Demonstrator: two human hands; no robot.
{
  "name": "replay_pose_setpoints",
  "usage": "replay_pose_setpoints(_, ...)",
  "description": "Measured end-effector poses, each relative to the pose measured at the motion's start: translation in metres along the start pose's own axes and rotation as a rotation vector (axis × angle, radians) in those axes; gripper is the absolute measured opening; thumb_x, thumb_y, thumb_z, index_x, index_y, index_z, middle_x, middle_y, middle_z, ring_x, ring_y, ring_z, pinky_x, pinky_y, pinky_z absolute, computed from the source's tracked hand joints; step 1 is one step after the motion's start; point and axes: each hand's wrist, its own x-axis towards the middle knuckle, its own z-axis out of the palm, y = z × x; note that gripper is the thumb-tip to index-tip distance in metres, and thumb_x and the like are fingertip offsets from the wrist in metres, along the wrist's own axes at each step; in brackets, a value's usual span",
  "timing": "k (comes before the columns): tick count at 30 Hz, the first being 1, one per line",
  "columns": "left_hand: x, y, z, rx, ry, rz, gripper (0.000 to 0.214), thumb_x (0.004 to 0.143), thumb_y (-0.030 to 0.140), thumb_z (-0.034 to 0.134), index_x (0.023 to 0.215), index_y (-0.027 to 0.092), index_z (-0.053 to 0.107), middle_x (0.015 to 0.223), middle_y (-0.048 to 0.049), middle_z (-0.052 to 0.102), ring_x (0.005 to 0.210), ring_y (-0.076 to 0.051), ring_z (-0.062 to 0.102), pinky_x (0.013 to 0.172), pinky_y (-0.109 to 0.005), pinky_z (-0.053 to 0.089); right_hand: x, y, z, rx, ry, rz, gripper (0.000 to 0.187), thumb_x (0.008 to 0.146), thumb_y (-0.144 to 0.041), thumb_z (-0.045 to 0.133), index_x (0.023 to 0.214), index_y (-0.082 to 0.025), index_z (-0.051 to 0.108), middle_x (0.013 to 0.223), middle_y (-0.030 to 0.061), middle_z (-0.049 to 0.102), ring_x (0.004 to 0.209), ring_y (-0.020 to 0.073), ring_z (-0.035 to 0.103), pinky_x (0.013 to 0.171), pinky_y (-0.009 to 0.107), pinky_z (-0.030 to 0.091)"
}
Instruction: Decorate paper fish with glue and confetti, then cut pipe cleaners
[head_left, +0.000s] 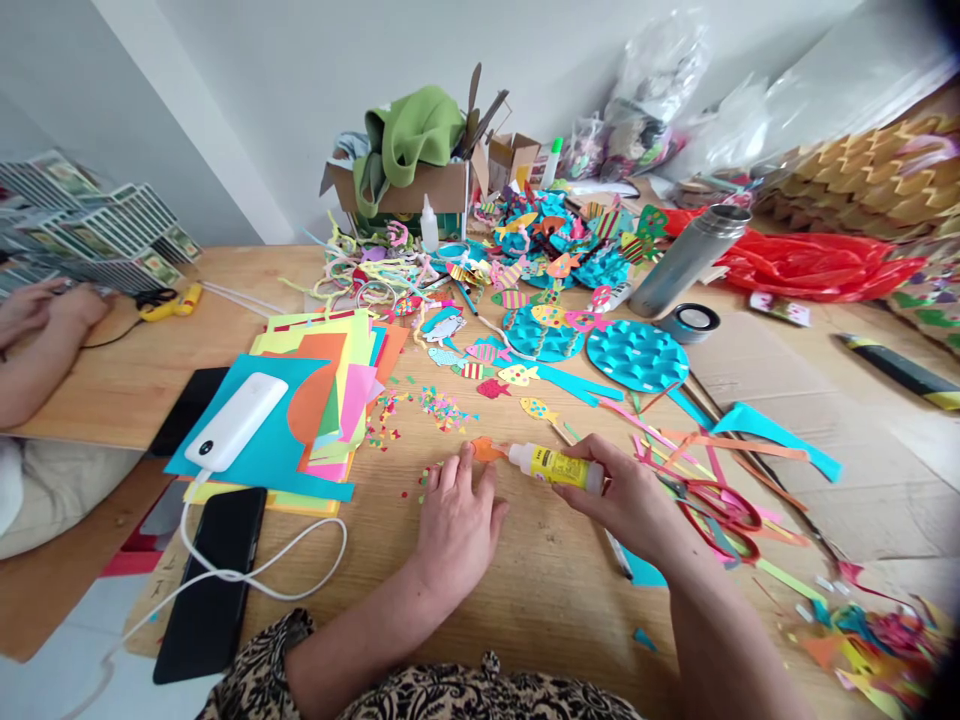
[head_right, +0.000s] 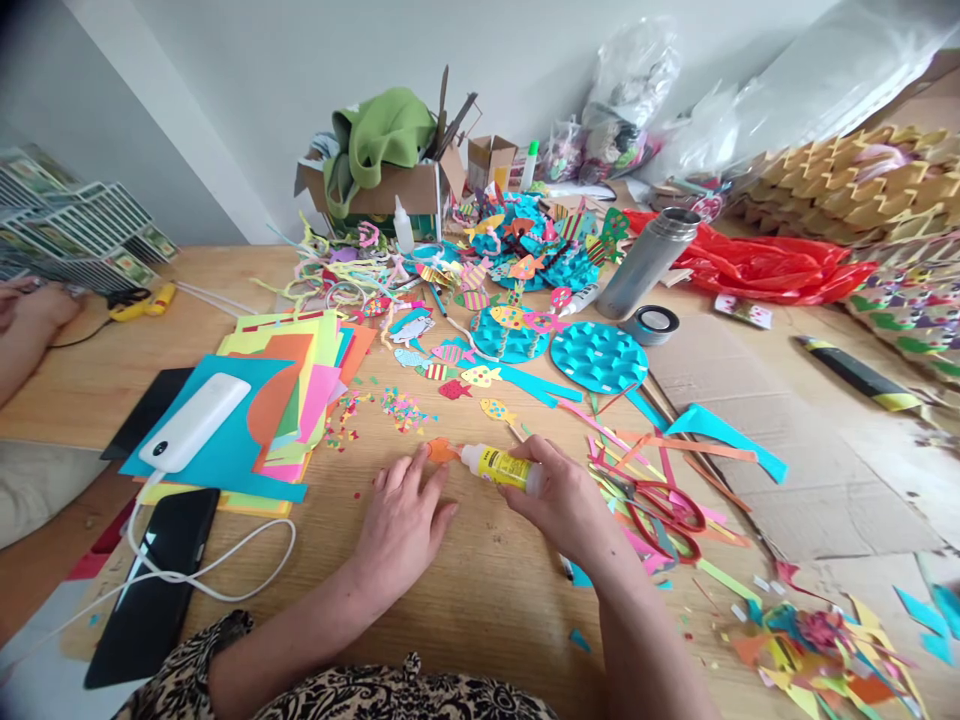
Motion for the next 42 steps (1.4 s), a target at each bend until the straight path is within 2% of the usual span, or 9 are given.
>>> replay_pose_setpoints(5,0.000,-0.001,0.001,-0.003,-0.009,-0.003,0.040,0.092,0.037,0.054,0.128,0.021,0.056,0.141,-0.0151,0.049,0.119,-0.031,0.049,0.095,-0.050,0.043,-0.001,-0.001,0.001,0.065,-0.081,0.024,0.024,0.072,-0.035,0.065,0.092,-0.022,0.061,0.075,0.0021,0.066,0.058,0.0153,0.057,0.053,0.026,0.044)
replay_pose_setpoints(10,0.000,-0.002,0.002,-0.008,-0.003,0.001,0.038,0.093,0.037,0.053,0.127,0.021,0.057,0.141,-0.0144,0.049,0.118,-0.030,0.048,0.095,-0.049,0.043,0.000,-0.004,0.010,0.078,-0.054,0.009,0.024,0.072,-0.034,0.065,0.092,-0.022,0.063,0.069,-0.0001,0.062,0.056,0.0148,0.054,0.052,0.025,0.042)
replay_pose_setpoints(14,0.000,-0.002,0.001,-0.009,-0.013,0.002,0.038,0.093,0.037,0.053,0.127,0.021,0.057,0.140,-0.0144,0.050,0.117,-0.031,0.048,0.094,-0.049,0.043,0.000,-0.006,0.012,0.046,-0.022,0.021,0.025,0.072,-0.035,0.065,0.094,-0.022,0.064,0.072,0.0001,0.063,0.057,0.0145,0.055,0.054,0.026,0.042)
replay_pose_setpoints(28,0.001,-0.004,0.003,-0.021,0.005,0.015,0.036,0.093,0.034,0.053,0.127,0.024,0.058,0.140,-0.0133,0.050,0.116,-0.030,0.048,0.093,-0.049,0.044,0.000,-0.005,0.009,0.074,-0.048,-0.001,0.022,0.072,-0.033,0.066,0.092,-0.023,0.063,0.071,0.0002,0.064,0.059,0.0154,0.057,0.053,0.025,0.043)
replay_pose_setpoints(42,0.001,-0.004,0.000,-0.029,-0.017,0.013,0.037,0.093,0.034,0.053,0.128,0.023,0.058,0.140,-0.0139,0.050,0.115,-0.030,0.050,0.093,-0.048,0.045,0.001,0.000,0.010,0.096,-0.076,0.045,0.026,0.072,-0.033,0.064,0.095,-0.022,0.063,0.072,0.0000,0.062,0.058,0.0152,0.054,0.055,0.027,0.043)
